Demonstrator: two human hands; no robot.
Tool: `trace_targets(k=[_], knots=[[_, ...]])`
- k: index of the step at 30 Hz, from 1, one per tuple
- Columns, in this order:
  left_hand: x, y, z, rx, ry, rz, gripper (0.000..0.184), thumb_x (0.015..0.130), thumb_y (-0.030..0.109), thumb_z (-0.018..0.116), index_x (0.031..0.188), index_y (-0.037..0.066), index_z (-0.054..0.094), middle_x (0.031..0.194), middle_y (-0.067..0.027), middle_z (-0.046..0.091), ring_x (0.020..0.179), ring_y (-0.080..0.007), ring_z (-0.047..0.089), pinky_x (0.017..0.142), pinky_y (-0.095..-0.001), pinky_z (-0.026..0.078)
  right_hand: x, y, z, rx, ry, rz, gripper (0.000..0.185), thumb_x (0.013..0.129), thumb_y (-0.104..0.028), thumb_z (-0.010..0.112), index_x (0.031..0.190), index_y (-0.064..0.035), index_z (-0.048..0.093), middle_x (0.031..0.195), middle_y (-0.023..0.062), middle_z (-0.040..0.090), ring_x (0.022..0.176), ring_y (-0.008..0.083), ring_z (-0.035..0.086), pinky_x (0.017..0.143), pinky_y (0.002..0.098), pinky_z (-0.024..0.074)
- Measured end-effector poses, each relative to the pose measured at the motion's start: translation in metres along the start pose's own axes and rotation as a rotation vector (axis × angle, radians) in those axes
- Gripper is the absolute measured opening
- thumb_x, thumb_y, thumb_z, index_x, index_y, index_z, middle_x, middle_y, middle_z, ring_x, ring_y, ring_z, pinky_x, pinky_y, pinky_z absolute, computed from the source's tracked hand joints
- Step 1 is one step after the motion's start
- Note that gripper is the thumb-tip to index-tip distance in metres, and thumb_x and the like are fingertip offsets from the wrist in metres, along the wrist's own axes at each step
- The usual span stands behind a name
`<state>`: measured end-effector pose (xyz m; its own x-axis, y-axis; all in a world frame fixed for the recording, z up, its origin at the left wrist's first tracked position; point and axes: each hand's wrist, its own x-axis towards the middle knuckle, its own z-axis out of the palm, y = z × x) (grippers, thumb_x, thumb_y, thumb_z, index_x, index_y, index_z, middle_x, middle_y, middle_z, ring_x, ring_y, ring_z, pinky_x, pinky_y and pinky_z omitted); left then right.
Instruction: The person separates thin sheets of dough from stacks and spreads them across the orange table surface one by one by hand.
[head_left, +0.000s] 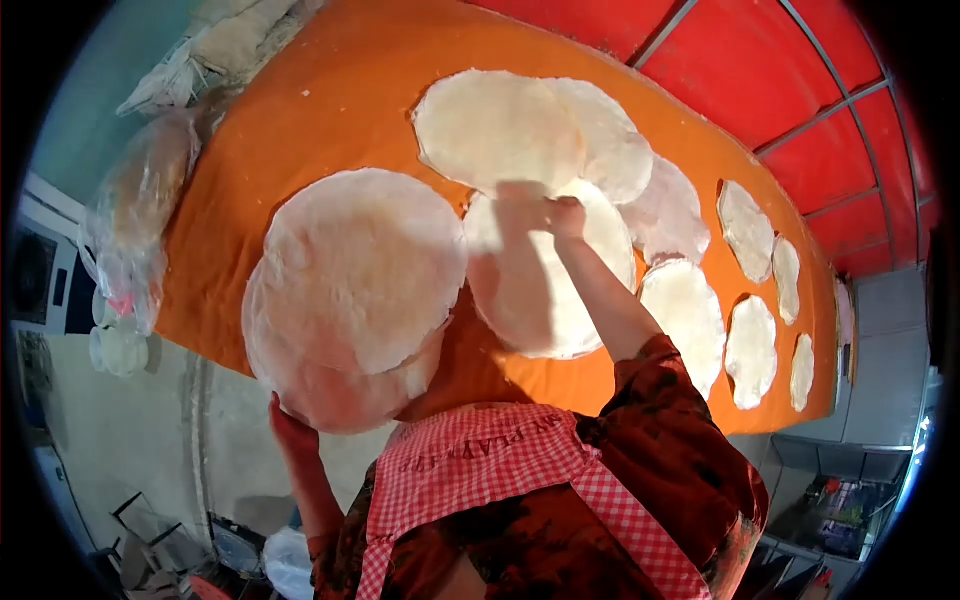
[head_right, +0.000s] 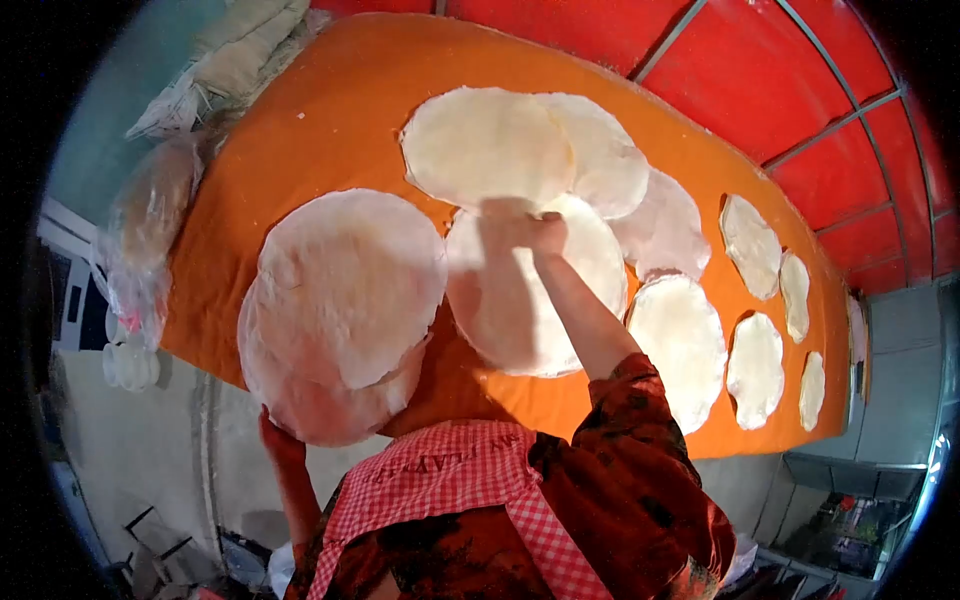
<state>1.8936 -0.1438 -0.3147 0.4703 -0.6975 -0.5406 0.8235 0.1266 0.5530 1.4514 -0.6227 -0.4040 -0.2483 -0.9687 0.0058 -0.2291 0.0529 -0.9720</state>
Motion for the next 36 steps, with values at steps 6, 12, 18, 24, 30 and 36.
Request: trace_targets(k=[6, 12, 18, 24, 30, 36], knots=[[-0.009, 0.001, 0.019, -0.056, 0.065, -0.01, 0.047, 0.094, 0.027, 0.048, 0.134, 0.002, 0.043, 0.134, -0.0122, 0.05, 0.122, -0.0281, 0.048, 0.102, -0.0403, 0.04, 0.018, -0.104, 0.022, 0.475, 0.108, 0.491, 0.024, 0.074, -0.022, 0.077, 0.084, -0.0072, 0.061, 0.064, 0.006, 0.052, 0.05, 0.0178, 0.046, 0.039, 0.0308, 0.0371], [-0.003, -0.004, 0.002, -0.062, 0.157, 0.006, 0.045, 0.094, 0.025, 0.049, 0.133, 0.001, 0.044, 0.132, -0.012, 0.051, 0.12, -0.0273, 0.05, 0.1, -0.0396, 0.041, 0.066, -0.161, 0.066, 0.197, -0.048, 0.157, 0.021, 0.081, -0.015, 0.067, 0.099, -0.0094, 0.058, 0.093, 0.0064, 0.061, 0.081, 0.0254, 0.06, 0.061, 0.0422, 0.0497], [0.004, -0.008, -0.02, -0.012, 0.099, 0.029, 0.047, 0.098, 0.028, 0.042, 0.137, 0.001, 0.039, 0.137, -0.0105, 0.048, 0.124, -0.0259, 0.045, 0.105, -0.0387, 0.035, 0.187, -0.285, 0.104, 0.494, -0.386, 0.068, 0.029, 0.087, -0.01, 0.06, 0.115, -0.0032, 0.054, 0.112, 0.0085, 0.06, 0.104, 0.0252, 0.057, 0.093, 0.0407, 0.0475], [-0.006, -0.017, -0.025, -0.028, 0.158, -0.035, 0.047, 0.098, 0.028, 0.041, 0.137, 0.003, 0.041, 0.137, -0.0105, 0.049, 0.124, -0.0263, 0.046, 0.102, -0.0399, 0.037, 0.086, -0.229, 0.045, 0.459, -0.424, 0.132, 0.022, 0.087, -0.022, 0.063, 0.105, -0.0117, 0.059, 0.1, 0.0022, 0.06, 0.096, 0.0166, 0.055, 0.087, 0.0379, 0.0451], [-0.015, -0.011, -0.015, -0.091, 0.044, -0.025, 0.041, 0.096, 0.027, 0.045, 0.129, 0.003, 0.05, 0.129, -0.0091, 0.056, 0.117, -0.026, 0.053, 0.099, -0.0402, 0.042, -0.006, -0.125, 0.048, 0.166, -0.22, -0.162, 0.021, 0.079, 0.001, 0.053, 0.096, -0.0081, 0.061, 0.081, -0.0002, 0.058, 0.073, 0.0112, 0.055, 0.063, 0.026, 0.0453], [-0.016, -0.006, 0.005, -0.038, 0.078, 0.0, 0.043, 0.093, 0.024, 0.047, 0.131, 0.004, 0.048, 0.128, -0.0091, 0.057, 0.116, -0.026, 0.054, 0.098, -0.0395, 0.042, -0.262, -0.157, 0.111, -0.163, -1.095, -0.449, 0.035, 0.081, -0.013, 0.063, 0.115, -0.0065, 0.058, 0.109, 0.0072, 0.059, 0.1, 0.0185, 0.057, 0.079, 0.0332, 0.0467]])
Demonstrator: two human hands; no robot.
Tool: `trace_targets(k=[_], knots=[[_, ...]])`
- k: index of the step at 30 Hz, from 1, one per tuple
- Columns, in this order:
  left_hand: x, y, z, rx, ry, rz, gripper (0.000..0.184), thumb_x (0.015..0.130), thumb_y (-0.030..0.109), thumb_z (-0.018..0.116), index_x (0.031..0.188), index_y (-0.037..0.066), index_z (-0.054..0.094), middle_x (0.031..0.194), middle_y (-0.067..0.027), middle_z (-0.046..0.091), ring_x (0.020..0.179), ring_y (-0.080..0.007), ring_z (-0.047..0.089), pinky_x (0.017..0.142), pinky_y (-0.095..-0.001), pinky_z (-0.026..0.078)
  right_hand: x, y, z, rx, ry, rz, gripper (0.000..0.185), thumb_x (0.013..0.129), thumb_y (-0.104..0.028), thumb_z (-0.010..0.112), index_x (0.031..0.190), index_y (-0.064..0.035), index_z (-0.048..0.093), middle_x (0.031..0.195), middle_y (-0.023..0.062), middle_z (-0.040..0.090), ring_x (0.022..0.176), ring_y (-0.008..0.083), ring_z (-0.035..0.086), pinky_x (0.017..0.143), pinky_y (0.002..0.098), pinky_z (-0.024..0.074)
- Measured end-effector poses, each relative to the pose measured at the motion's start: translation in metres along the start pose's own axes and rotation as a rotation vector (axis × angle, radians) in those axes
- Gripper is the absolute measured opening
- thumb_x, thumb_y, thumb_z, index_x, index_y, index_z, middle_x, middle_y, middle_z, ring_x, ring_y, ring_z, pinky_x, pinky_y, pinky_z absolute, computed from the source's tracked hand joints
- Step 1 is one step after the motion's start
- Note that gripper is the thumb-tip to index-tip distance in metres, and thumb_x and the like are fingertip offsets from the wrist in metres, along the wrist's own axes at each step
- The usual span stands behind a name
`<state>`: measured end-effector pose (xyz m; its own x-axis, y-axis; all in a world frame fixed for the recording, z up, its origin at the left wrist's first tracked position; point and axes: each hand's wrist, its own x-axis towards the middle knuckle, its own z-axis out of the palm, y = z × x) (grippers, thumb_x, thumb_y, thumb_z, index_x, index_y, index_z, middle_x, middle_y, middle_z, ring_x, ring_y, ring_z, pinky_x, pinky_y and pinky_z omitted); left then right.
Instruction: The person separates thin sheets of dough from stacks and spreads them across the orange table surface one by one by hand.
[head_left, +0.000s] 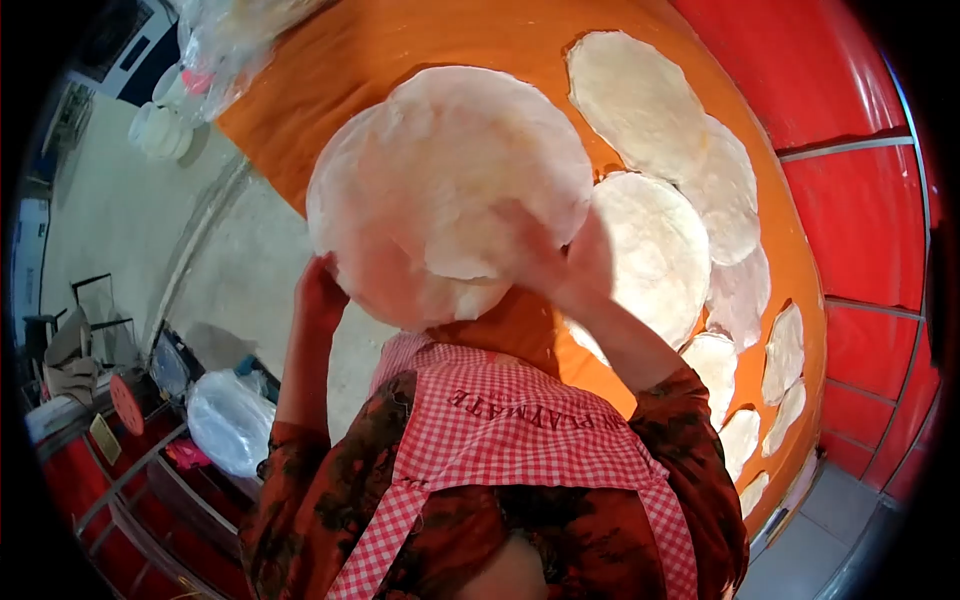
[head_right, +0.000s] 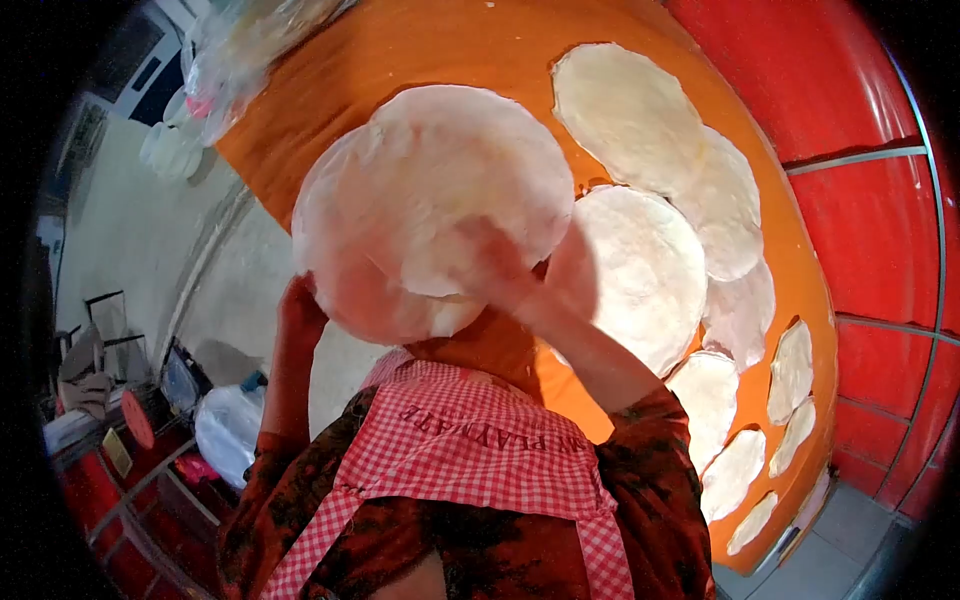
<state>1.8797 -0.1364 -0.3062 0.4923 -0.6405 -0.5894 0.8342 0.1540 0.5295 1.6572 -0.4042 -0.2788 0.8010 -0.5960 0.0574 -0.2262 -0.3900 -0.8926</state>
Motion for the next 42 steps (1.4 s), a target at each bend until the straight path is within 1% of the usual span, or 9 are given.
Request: trace_targets(k=[2, 5, 17, 19, 23, 29, 34, 38, 42], knots=[[-0.002, 0.002, -0.002, 0.004, -0.015, 0.011, 0.042, 0.093, 0.022, 0.047, 0.131, 0.005, 0.048, 0.128, -0.0085, 0.057, 0.116, -0.0257, 0.054, 0.097, -0.0399, 0.044, -0.005, -0.046, 0.043, -0.739, -0.201, -0.393, 0.044, 0.079, -0.022, 0.064, 0.118, -0.0035, 0.056, 0.124, 0.0126, 0.054, 0.11, 0.0264, 0.053, 0.089, 0.0402, 0.0441], [-0.005, 0.004, 0.006, -0.005, -0.005, 0.002, 0.041, 0.092, 0.021, 0.049, 0.129, 0.005, 0.048, 0.128, -0.0073, 0.057, 0.115, -0.0248, 0.055, 0.096, -0.0396, 0.044, -0.012, -0.039, 0.071, -0.896, -0.111, -0.48, 0.046, 0.074, -0.02, 0.063, 0.117, -0.0049, 0.057, 0.121, 0.0132, 0.054, 0.111, 0.0298, 0.051, 0.085, 0.0429, 0.0424], [0.001, 0.002, -0.009, -0.049, -0.086, 0.005, 0.039, 0.091, 0.021, 0.049, 0.126, 0.004, 0.05, 0.122, -0.0088, 0.059, 0.111, -0.0248, 0.057, 0.095, -0.0407, 0.046, 0.017, -0.052, 0.039, -0.935, -0.304, -0.337, 0.014, 0.08, -0.013, 0.056, 0.092, -0.0066, 0.06, 0.096, 0.0126, 0.059, 0.09, 0.0283, 0.057, 0.075, 0.0418, 0.0457], [0.005, 0.001, -0.015, -0.036, -0.091, -0.001, 0.038, 0.091, 0.021, 0.049, 0.126, 0.005, 0.05, 0.121, -0.0086, 0.06, 0.11, -0.0246, 0.058, 0.093, -0.04, 0.047, 0.031, -0.017, 0.004, -0.968, -0.062, -0.519, 0.014, 0.076, -0.013, 0.06, 0.088, -0.0057, 0.063, 0.085, 0.0136, 0.062, 0.082, 0.0287, 0.06, 0.077, 0.0422, 0.0466], [-0.002, 0.006, -0.008, -0.006, -0.07, -0.024, 0.037, 0.091, 0.023, 0.05, 0.124, 0.006, 0.051, 0.12, -0.0086, 0.06, 0.108, -0.0237, 0.059, 0.09, -0.0392, 0.049, 0.065, -0.127, -0.1, -0.949, -0.001, -0.513, 0.024, 0.07, 0.0, 0.065, 0.093, -0.0054, 0.067, 0.079, 0.0107, 0.066, 0.077, 0.0285, 0.063, 0.089, 0.0475, 0.0438], [-0.002, 0.006, -0.011, 0.031, -0.128, -0.025, 0.035, 0.091, 0.028, 0.051, 0.12, 0.007, 0.054, 0.118, -0.0065, 0.061, 0.108, -0.0227, 0.058, 0.091, -0.0394, 0.047, 0.101, -0.295, -0.216, -1.063, -0.104, -0.528, 0.022, 0.068, 0.014, 0.063, 0.083, -0.0022, 0.064, 0.096, 0.0098, 0.066, 0.093, 0.0229, 0.061, 0.08, 0.0343, 0.051], [-0.011, 0.01, 0.003, 0.011, -0.111, -0.016, 0.037, 0.091, 0.027, 0.052, 0.123, 0.008, 0.053, 0.12, -0.0062, 0.06, 0.108, -0.0228, 0.058, 0.09, -0.0397, 0.048, 0.138, -0.353, -0.152, -1.119, -0.292, -0.891, 0.021, 0.063, 0.013, 0.062, 0.076, -0.0008, 0.055, 0.107, 0.0088, 0.063, 0.102, 0.0277, 0.057, 0.08, 0.0351, 0.0497], [-0.01, 0.008, 0.004, -0.065, -0.212, 0.009, 0.039, 0.09, 0.024, 0.052, 0.126, 0.008, 0.051, 0.12, -0.005, 0.06, 0.106, -0.0228, 0.059, 0.089, -0.04, 0.048, 0.177, -0.283, -0.042, -1.092, -0.507, -1.12, 0.015, 0.064, 0.004, 0.064, 0.077, -0.0026, 0.058, 0.111, 0.013, 0.061, 0.118, 0.0332, 0.051, 0.091, 0.0466, 0.0441], [-0.015, 0.014, 0.009, -0.025, -0.237, -0.006, 0.042, 0.086, 0.017, 0.052, 0.127, 0.009, 0.049, 0.113, -0.0037, 0.06, 0.098, -0.0196, 0.059, 0.083, -0.0377, 0.05, 0.163, -0.212, 0.072, -0.9, -0.456, -0.893, 0.049, 0.071, -0.005, 0.066, 0.119, -0.0108, 0.057, 0.134, 0.0169, 0.05, 0.126, 0.0341, 0.045, 0.102, 0.0459, 0.0387]])
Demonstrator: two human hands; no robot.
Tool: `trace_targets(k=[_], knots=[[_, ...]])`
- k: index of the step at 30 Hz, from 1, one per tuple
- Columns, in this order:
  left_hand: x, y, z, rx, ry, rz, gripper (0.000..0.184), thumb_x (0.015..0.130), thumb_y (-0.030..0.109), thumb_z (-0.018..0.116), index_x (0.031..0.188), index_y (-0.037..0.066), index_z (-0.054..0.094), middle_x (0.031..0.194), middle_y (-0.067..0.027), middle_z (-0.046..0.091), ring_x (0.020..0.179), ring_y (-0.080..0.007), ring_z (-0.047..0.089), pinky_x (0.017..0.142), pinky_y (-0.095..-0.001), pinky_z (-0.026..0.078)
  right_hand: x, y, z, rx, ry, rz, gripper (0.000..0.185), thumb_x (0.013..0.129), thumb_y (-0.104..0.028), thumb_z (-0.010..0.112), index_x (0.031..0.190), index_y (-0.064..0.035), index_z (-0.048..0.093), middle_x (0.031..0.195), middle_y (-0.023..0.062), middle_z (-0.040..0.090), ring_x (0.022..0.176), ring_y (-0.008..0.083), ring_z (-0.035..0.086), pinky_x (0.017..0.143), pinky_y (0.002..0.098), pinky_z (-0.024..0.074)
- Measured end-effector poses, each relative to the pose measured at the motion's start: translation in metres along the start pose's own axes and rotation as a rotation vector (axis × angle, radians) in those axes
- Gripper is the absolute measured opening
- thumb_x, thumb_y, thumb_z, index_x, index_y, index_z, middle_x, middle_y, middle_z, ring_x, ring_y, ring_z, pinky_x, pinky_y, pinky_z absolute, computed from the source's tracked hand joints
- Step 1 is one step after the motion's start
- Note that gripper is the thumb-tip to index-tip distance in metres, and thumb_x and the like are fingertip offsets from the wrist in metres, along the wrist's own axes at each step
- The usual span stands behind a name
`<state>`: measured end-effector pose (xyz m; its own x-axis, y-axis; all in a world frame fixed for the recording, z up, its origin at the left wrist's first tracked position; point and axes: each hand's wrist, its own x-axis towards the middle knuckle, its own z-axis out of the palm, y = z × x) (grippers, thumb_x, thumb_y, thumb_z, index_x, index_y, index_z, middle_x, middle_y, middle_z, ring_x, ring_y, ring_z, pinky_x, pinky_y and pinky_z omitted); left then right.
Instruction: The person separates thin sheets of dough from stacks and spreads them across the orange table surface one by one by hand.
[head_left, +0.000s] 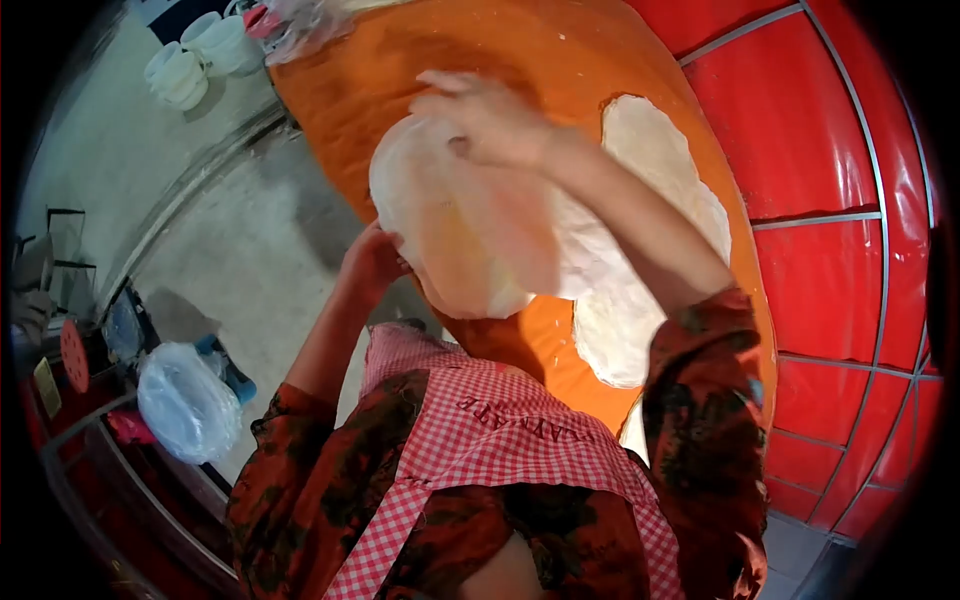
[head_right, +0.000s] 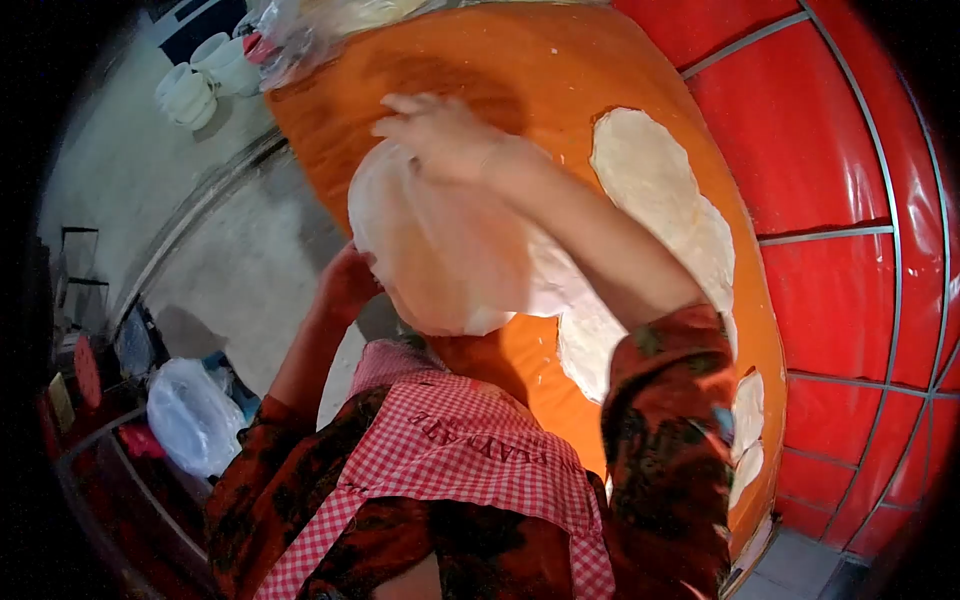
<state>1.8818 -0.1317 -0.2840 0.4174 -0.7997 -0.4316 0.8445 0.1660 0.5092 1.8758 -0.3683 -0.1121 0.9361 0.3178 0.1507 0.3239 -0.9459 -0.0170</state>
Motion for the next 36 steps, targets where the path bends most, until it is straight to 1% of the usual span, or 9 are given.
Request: trace_targets(k=[3, 8, 11, 16, 20, 23, 29, 32, 36], knots=[[-0.006, 0.003, 0.01, -0.012, 0.05, 0.005, 0.039, 0.081, 0.008, 0.05, 0.12, 0.009, 0.052, 0.093, 0.0004, 0.061, 0.071, -0.012, 0.055, 0.072, -0.0307, 0.049, -0.004, -0.037, 0.034, 0.297, 0.064, 0.182, 0.056, 0.076, -0.008, 0.064, 0.13, -0.0095, 0.05, 0.14, 0.0172, 0.045, 0.127, 0.0337, 0.044, 0.105, 0.0422, 0.0381], [0.003, -0.001, 0.012, 0.075, 0.028, 0.032, 0.039, 0.079, 0.003, 0.052, 0.118, 0.009, 0.053, 0.093, 0.0005, 0.06, 0.073, -0.0119, 0.055, 0.073, -0.03, 0.05, -0.08, -0.06, 0.091, 0.955, 0.148, 0.633, 0.059, 0.078, -0.016, 0.064, 0.133, -0.0074, 0.046, 0.138, 0.0221, 0.045, 0.13, 0.0354, 0.041, 0.107, 0.0408, 0.0359], [0.0, -0.001, 0.034, 0.125, 0.025, 0.067, 0.051, 0.079, 0.002, 0.054, 0.129, 0.01, 0.049, 0.113, -0.0026, 0.059, 0.098, -0.017, 0.058, 0.084, -0.0334, 0.05, -0.104, -0.069, 0.075, 0.713, -0.265, 0.827, 0.068, 0.079, -0.028, 0.066, 0.138, -0.0048, 0.041, 0.141, 0.023, 0.041, 0.133, 0.0364, 0.037, 0.11, 0.0401, 0.0321], [0.008, -0.009, 0.047, 0.107, -0.068, 0.133, 0.056, 0.081, 0.001, 0.052, 0.136, 0.008, 0.044, 0.131, -0.006, 0.053, 0.12, -0.0212, 0.051, 0.1, -0.0359, 0.042, -0.139, -0.098, 0.107, 0.353, -0.125, 0.666, 0.077, 0.078, -0.035, 0.065, 0.141, 0.0, 0.036, 0.138, 0.0256, 0.043, 0.129, 0.038, 0.041, 0.107, 0.0422, 0.0341], [0.006, -0.006, 0.054, 0.117, -0.136, 0.101, 0.059, 0.082, 0.0, 0.05, 0.139, 0.008, 0.04, 0.134, -0.0072, 0.05, 0.123, -0.023, 0.049, 0.103, -0.0369, 0.041, -0.141, -0.114, 0.112, 0.153, -0.064, 0.715, 0.08, 0.08, -0.031, 0.06, 0.143, 0.0029, 0.027, 0.136, 0.027, 0.045, 0.126, 0.0397, 0.044, 0.105, 0.0431, 0.0366], [0.0, -0.004, 0.067, 0.049, -0.114, 0.114, 0.057, 0.082, 0.0, 0.05, 0.138, 0.007, 0.04, 0.133, -0.0081, 0.05, 0.122, -0.0235, 0.049, 0.102, -0.0373, 0.041, -0.115, -0.121, 0.066, 0.492, 0.007, 0.896, 0.063, 0.081, -0.022, 0.063, 0.135, 0.0024, 0.041, 0.13, 0.0274, 0.05, 0.123, 0.036, 0.049, 0.1, 0.0436, 0.0409], [0.001, -0.013, 0.057, -0.034, -0.055, 0.079, 0.049, 0.085, 0.009, 0.053, 0.133, 0.006, 0.045, 0.127, -0.0089, 0.055, 0.116, -0.0246, 0.053, 0.098, -0.038, 0.044, -0.119, -0.086, 0.069, 1.183, 0.053, 0.913, 0.062, 0.081, -0.036, 0.065, 0.128, 0.0009, 0.049, 0.127, 0.0285, 0.051, 0.117, 0.0393, 0.052, 0.097, 0.0449, 0.0418], [0.021, -0.032, 0.022, -0.104, -0.1, -0.047, 0.033, 0.088, 0.015, 0.052, 0.12, 0.006, 0.053, 0.114, -0.0072, 0.061, 0.106, -0.0223, 0.058, 0.089, -0.0365, 0.047, -0.1, -0.122, 0.058, 0.766, 0.06, 0.785, 0.067, 0.08, -0.04, 0.066, 0.129, 0.0021, 0.047, 0.129, 0.0273, 0.05, 0.121, 0.0371, 0.05, 0.1, 0.0434, 0.0395], [0.023, -0.036, 0.024, -0.177, -0.17, -0.025, 0.02, 0.093, 0.02, 0.049, 0.105, 0.006, 0.056, 0.101, -0.0048, 0.061, 0.094, -0.018, 0.059, 0.081, -0.0341, 0.048, -0.091, -0.134, 0.057, 0.66, -0.001, 0.896, 0.079, 0.078, -0.04, 0.07, 0.138, -0.0014, 0.038, 0.133, 0.0253, 0.048, 0.124, 0.0345, 0.047, 0.1, 0.0402, 0.0399]])
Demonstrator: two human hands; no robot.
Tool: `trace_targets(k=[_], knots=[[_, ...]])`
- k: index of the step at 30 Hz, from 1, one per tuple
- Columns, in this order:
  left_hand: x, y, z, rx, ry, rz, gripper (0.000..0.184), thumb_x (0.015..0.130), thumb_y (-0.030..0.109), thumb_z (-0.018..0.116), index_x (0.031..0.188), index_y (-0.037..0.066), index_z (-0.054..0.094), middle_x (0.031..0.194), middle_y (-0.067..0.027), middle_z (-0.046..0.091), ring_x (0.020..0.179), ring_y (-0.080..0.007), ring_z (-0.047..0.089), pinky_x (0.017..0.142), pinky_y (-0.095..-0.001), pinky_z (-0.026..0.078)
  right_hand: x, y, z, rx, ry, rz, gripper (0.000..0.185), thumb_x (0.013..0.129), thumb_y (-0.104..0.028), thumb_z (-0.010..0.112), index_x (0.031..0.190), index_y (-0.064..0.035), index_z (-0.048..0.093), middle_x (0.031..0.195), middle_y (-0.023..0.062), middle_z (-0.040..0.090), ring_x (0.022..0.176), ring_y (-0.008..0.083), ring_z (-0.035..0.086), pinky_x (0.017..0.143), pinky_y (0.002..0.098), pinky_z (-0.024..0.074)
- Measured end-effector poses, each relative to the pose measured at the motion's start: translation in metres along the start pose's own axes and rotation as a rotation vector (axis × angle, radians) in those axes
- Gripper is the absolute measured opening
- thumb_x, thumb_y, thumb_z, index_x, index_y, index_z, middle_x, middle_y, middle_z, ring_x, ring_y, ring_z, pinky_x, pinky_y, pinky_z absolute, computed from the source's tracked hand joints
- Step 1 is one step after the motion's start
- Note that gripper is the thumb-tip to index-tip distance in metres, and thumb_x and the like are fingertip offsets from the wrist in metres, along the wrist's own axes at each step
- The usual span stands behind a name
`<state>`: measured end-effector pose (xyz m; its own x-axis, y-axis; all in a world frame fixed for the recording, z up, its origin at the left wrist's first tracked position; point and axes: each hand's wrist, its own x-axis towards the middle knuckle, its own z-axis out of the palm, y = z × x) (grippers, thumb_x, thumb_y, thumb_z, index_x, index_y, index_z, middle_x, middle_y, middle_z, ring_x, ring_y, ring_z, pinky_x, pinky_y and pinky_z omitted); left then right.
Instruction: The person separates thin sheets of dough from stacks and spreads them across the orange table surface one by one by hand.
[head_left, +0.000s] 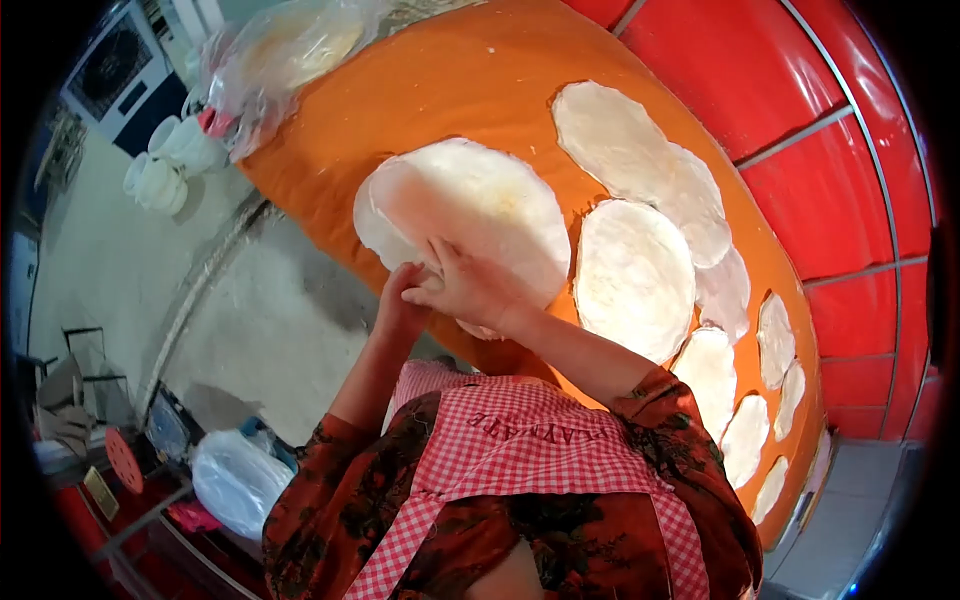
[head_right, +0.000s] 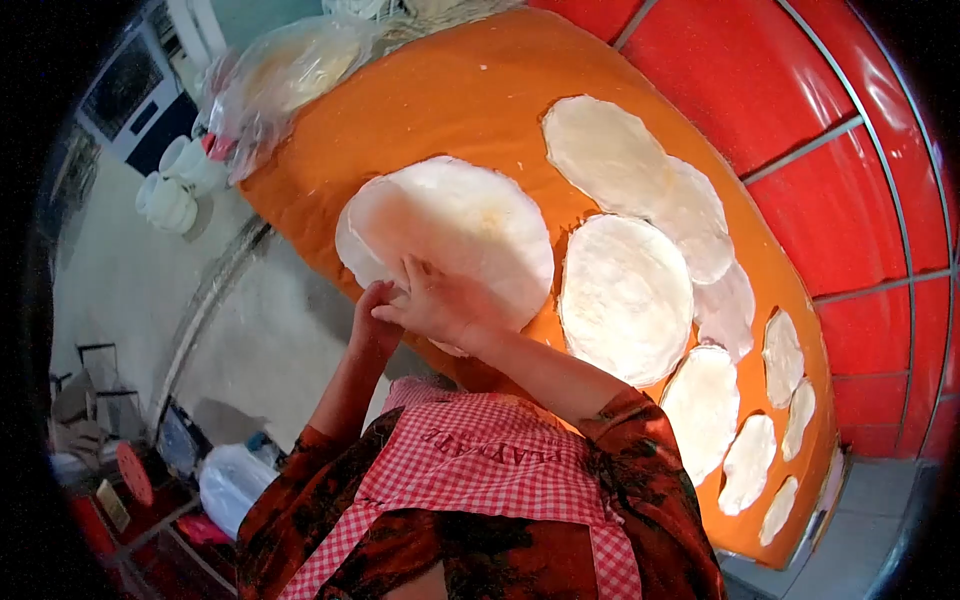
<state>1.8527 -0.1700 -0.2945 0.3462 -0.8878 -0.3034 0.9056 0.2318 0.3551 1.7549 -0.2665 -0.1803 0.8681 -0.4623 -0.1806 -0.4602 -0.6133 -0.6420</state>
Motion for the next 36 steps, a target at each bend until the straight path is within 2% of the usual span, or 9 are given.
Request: trace_targets(k=[5, 8, 11, 15, 18, 23, 24, 31, 36], knots=[[0.025, 0.035, 0.029, 0.523, -0.175, 0.374, 0.025, 0.093, 0.017, 0.051, 0.114, 0.003, 0.055, 0.105, -0.0037, 0.059, 0.099, -0.0136, 0.057, 0.082, -0.0313, 0.048, 0.014, -0.01, -0.016, 0.176, 0.214, -0.188, 0.095, 0.072, -0.046, 0.073, 0.143, 0.0009, 0.03, 0.134, 0.0263, 0.047, 0.127, 0.0357, 0.045, 0.103, 0.0395, 0.0373], [0.011, 0.081, 0.145, 0.505, -0.192, 0.402, 0.037, 0.094, 0.018, 0.049, 0.126, -0.001, 0.05, 0.119, -0.0085, 0.057, 0.108, -0.0167, 0.056, 0.093, -0.0325, 0.045, 0.018, -0.049, -0.076, 0.371, 0.333, -0.296, 0.09, 0.075, -0.035, 0.073, 0.145, 0.0001, 0.027, 0.133, 0.0218, 0.048, 0.126, 0.03, 0.046, 0.103, 0.0363, 0.037], [-0.004, 0.104, 0.241, 0.829, -0.252, 0.471, 0.043, 0.087, 0.021, 0.065, 0.121, -0.002, 0.055, 0.111, -0.0088, 0.061, 0.101, -0.0183, 0.059, 0.082, -0.0316, 0.05, 0.017, -0.057, -0.113, 0.85, 0.35, -0.513, 0.084, 0.077, -0.012, 0.069, 0.146, -0.0021, 0.023, 0.133, 0.0138, 0.045, 0.123, 0.0214, 0.045, 0.103, 0.0324, 0.038], [0.023, 0.092, 0.288, 1.645, -0.439, 0.855, 0.055, 0.081, 0.033, 0.069, 0.122, -0.003, 0.055, 0.117, -0.0209, 0.059, 0.11, -0.0349, 0.054, 0.095, -0.0421, 0.042, 0.001, -0.038, -0.117, 1.389, 0.42, -0.542, 0.07, 0.081, -0.009, 0.063, 0.142, -0.0074, 0.029, 0.128, 0.0082, 0.049, 0.117, 0.0198, 0.049, 0.098, 0.0343, 0.0425], [0.072, 0.052, 0.262, 1.929, -0.585, 0.911, 0.059, 0.081, 0.034, 0.069, 0.125, -0.002, 0.054, 0.124, -0.022, 0.057, 0.116, -0.0363, 0.052, 0.101, -0.0436, 0.038, 0.001, 0.015, -0.069, 1.566, 0.567, -0.232, 0.049, 0.08, -0.012, 0.061, 0.127, -0.0086, 0.049, 0.111, 0.0061, 0.061, 0.104, 0.0197, 0.057, 0.093, 0.0366, 0.0455], [0.159, -0.02, 0.081, 2.119, -0.779, 0.483, 0.043, 0.082, 0.023, 0.068, 0.116, -0.001, 0.06, 0.11, -0.0254, 0.061, 0.106, -0.0382, 0.057, 0.094, -0.0434, 0.044, -0.037, 0.128, 0.009, 1.644, 0.321, 0.361, 0.026, 0.085, -0.034, 0.062, 0.106, -0.0189, 0.06, 0.096, 0.0014, 0.059, 0.09, 0.0178, 0.052, 0.074, 0.0366, 0.0424], [0.143, -0.024, 0.085, 2.08, -0.878, 0.222, 0.04, 0.08, 0.022, 0.069, 0.114, 0.001, 0.062, 0.106, -0.0249, 0.061, 0.102, -0.0398, 0.057, 0.092, -0.0434, 0.044, -0.038, 0.157, 0.024, 1.627, 0.306, 0.393, 0.025, 0.086, -0.038, 0.062, 0.103, -0.0199, 0.06, 0.095, -0.0001, 0.057, 0.088, 0.0172, 0.05, 0.072, 0.0354, 0.0413], [0.1, -0.025, 0.056, 2.29, -0.766, 0.542, 0.032, 0.079, 0.016, 0.068, 0.107, 0.001, 0.061, 0.126, -0.0124, 0.055, 0.122, -0.0314, 0.046, 0.102, -0.0397, 0.037, -0.166, 0.145, 0.007, 1.53, 0.472, 0.39, 0.013, 0.09, -0.02, 0.061, 0.095, -0.0078, 0.061, 0.088, 0.0017, 0.06, 0.082, 0.0125, 0.057, 0.066, 0.0287, 0.0495], [0.064, -0.061, 0.086, 2.226, -0.675, 0.643, 0.031, 0.08, 0.009, 0.066, 0.109, 0.0, 0.058, 0.124, -0.0173, 0.053, 0.119, -0.0348, 0.047, 0.099, -0.0421, 0.04, -0.309, 0.162, 0.026, 1.46, 0.654, 0.432, 0.017, 0.092, -0.022, 0.06, 0.096, -0.0059, 0.062, 0.087, 0.0028, 0.064, 0.077, 0.0121, 0.061, 0.066, 0.0263, 0.0494]])
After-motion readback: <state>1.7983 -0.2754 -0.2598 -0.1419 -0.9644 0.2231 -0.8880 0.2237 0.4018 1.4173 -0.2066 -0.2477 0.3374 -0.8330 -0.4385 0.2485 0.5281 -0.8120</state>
